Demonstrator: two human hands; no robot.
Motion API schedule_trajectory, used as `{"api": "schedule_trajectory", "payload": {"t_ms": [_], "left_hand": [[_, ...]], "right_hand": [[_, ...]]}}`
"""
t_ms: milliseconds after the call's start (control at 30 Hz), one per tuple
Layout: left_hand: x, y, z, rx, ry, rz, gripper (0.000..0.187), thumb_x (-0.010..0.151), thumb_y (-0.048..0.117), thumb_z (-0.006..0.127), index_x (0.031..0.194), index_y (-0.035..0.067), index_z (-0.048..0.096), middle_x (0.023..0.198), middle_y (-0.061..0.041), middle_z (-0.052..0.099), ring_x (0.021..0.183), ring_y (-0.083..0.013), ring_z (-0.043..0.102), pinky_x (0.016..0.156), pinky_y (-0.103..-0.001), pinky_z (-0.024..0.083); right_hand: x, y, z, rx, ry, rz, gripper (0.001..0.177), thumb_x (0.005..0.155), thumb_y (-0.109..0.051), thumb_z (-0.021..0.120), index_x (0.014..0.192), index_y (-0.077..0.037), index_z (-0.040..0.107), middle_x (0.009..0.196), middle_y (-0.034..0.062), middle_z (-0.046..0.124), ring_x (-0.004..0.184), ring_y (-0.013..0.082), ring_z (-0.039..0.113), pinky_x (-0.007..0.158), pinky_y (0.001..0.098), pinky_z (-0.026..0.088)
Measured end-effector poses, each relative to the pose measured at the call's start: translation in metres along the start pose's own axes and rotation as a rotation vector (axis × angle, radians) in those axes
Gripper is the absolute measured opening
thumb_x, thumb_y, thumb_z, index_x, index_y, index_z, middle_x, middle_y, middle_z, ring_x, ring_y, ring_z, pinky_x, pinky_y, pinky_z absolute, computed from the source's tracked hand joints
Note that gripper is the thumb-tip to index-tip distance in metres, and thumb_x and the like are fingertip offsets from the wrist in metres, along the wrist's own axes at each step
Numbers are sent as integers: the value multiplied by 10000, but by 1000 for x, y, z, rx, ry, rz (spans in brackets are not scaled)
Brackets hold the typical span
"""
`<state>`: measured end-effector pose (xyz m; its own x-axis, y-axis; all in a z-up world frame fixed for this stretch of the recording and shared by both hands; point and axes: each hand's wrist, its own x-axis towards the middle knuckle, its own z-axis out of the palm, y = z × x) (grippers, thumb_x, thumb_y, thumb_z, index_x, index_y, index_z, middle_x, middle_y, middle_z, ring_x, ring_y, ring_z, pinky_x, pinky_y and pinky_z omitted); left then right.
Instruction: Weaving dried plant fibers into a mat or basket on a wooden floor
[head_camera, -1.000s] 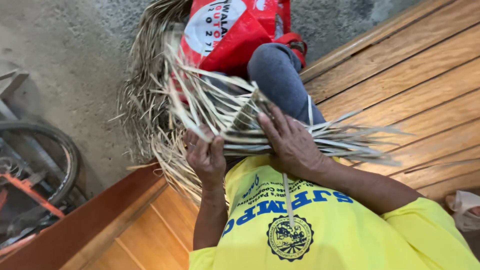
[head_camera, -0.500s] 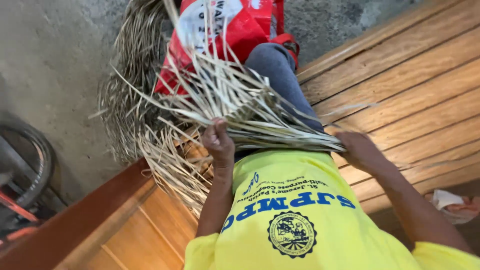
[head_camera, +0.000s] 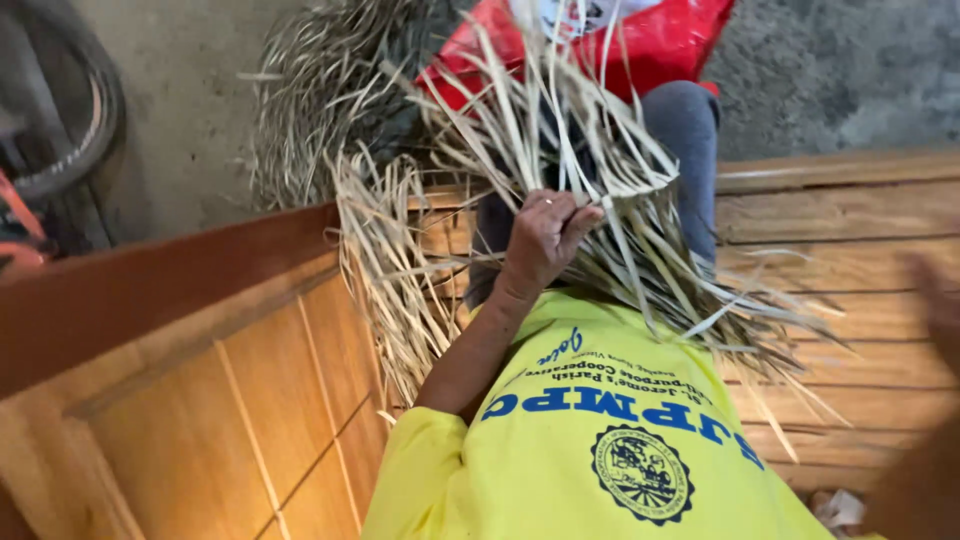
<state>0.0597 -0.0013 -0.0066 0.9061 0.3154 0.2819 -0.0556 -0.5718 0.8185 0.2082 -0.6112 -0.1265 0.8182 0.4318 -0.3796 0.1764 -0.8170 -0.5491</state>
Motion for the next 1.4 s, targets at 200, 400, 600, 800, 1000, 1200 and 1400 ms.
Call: {"api": "schedule_trajectory", "payload": {"t_ms": [200,400,600,800,1000,1200,1400], "left_hand": [[-9,0,-27,85,156,-98,488,983,553,525,1180,145,708,1199,-31,712,1134,-184,598,1088,-368,418],[-55,-83,-126,229,265,-627,135,1015,305,593,1120,221,576,1256,-45,680,1042,-248,692,783,-425,650],[-42,-202,-204,533,214,-842,252,1030,162,508,1179,138,711,1074,-65,735,922,-238,650,829,-399,529],[-3,-265,-184,458,22,-952,336,1036,106,493,1356,110,595,1305,-112,676,1037,-227,703,902,-388,604],[-19,-370,-150,615,-266,-1010,481,1059,232,503,1512,117,390,1504,-147,497,1393,-406,382,1130,-577,303],[-25,-397,-136,797,-375,-972,258,975,395,613,1155,305,774,1088,-41,760,1007,-293,639,964,-465,388],[-28,-395,-145,628,134,-770,123,940,110,641,1062,102,649,1098,-114,634,990,-326,620,990,-492,428]], "right_hand": [[86,-419,39,157,-233,-315,717,955,-278,537,1574,10,317,1459,311,480,1216,467,492,983,567,391],[88,-428,38,141,-211,-300,689,986,-279,424,1546,106,306,1557,339,384,1403,483,394,1127,537,330],[84,-414,17,75,-61,-259,604,1028,-261,536,1489,119,440,1521,323,459,1392,460,444,1130,518,353],[75,-377,14,17,22,-96,433,995,-50,677,1397,93,599,1365,279,619,1096,432,623,755,459,560],[55,-366,16,-9,57,5,412,994,-118,670,1361,69,647,1340,229,657,1024,346,644,823,422,523],[54,-361,12,48,81,9,364,982,-55,677,1317,86,658,1228,203,696,968,302,676,802,372,533],[57,-365,6,16,94,-15,348,986,-13,688,1321,80,670,1242,180,704,957,278,663,785,356,525]]}}
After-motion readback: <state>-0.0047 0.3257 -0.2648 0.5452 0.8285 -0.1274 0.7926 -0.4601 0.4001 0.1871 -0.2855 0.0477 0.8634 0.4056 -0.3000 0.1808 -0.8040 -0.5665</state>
